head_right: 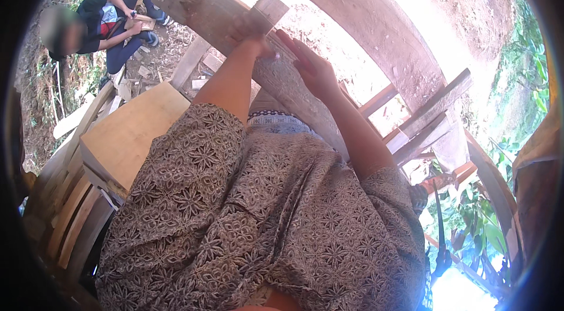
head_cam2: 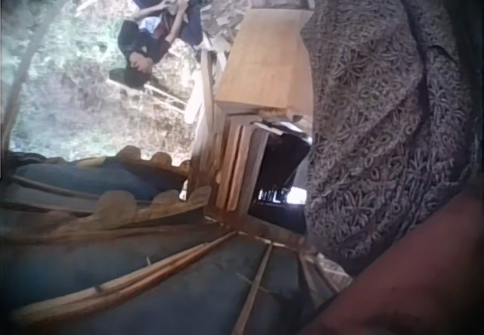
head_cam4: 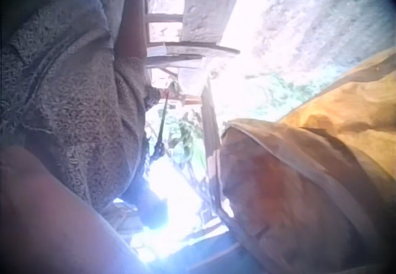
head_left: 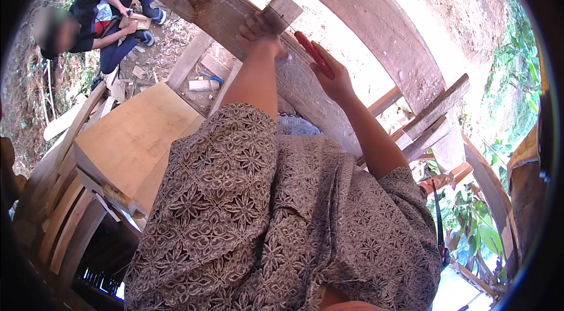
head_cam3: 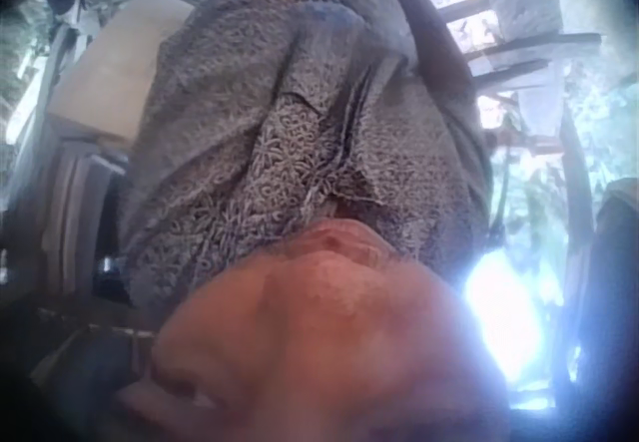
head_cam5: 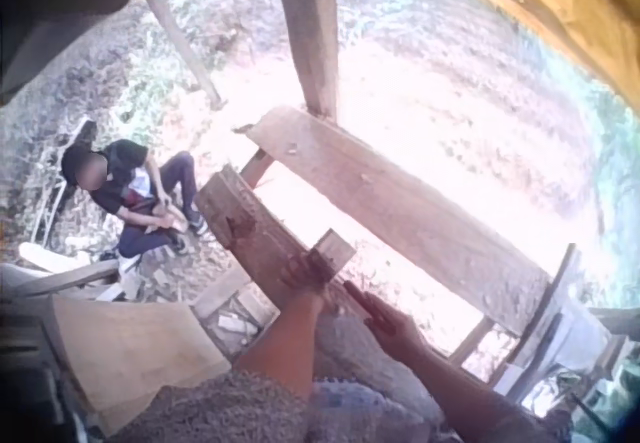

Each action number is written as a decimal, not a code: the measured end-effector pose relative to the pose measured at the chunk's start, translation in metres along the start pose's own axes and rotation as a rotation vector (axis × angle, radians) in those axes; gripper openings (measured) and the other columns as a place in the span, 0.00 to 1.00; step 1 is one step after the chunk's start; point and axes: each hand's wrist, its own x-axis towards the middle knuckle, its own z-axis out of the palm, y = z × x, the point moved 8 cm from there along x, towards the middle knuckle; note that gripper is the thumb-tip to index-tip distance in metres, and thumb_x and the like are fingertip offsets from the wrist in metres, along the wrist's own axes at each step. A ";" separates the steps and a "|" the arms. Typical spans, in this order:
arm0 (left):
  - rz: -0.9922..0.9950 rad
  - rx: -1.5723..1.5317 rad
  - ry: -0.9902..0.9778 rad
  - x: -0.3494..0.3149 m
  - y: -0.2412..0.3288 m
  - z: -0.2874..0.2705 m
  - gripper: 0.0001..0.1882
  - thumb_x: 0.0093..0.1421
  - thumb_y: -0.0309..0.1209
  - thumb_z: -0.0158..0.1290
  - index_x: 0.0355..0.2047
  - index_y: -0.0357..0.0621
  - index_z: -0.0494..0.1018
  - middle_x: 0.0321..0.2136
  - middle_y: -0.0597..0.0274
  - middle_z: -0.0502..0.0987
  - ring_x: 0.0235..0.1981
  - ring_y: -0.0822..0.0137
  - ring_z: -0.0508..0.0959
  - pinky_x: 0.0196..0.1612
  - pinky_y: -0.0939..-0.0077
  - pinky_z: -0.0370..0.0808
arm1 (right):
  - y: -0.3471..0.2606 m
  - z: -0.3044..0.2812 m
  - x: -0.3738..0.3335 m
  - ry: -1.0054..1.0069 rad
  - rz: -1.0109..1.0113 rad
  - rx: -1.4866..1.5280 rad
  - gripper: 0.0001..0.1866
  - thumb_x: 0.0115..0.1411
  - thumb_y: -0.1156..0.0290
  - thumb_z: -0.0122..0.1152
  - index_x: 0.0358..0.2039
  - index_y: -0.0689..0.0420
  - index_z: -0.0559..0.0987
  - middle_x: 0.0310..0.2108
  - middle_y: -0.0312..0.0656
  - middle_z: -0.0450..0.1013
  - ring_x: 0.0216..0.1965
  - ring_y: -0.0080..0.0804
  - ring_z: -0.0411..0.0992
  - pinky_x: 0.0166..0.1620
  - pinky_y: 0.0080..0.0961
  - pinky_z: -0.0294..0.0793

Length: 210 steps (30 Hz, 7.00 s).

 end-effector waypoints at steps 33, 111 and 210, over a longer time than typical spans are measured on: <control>0.025 -0.074 0.065 -0.006 -0.006 -0.001 0.83 0.43 0.58 0.73 0.72 0.37 0.17 0.73 0.29 0.20 0.75 0.28 0.31 0.73 0.33 0.36 | -0.021 -0.006 0.000 -0.027 0.066 0.005 0.28 0.65 0.77 0.61 0.66 0.50 0.72 0.56 0.44 0.78 0.55 0.36 0.78 0.57 0.31 0.75; 0.072 -0.087 0.061 -0.013 0.000 -0.001 0.79 0.48 0.59 0.70 0.73 0.35 0.20 0.73 0.26 0.21 0.73 0.22 0.31 0.72 0.29 0.36 | -0.121 -0.077 -0.076 -0.055 0.179 -0.130 0.26 0.66 0.83 0.57 0.65 0.57 0.73 0.53 0.44 0.80 0.51 0.25 0.76 0.56 0.24 0.74; 0.129 -0.066 0.078 -0.020 0.013 0.002 0.79 0.48 0.54 0.70 0.72 0.36 0.17 0.72 0.25 0.19 0.72 0.17 0.31 0.72 0.30 0.35 | -0.089 -0.073 -0.105 -0.037 0.081 -0.105 0.29 0.66 0.77 0.61 0.68 0.54 0.70 0.50 0.45 0.81 0.43 0.24 0.77 0.49 0.24 0.75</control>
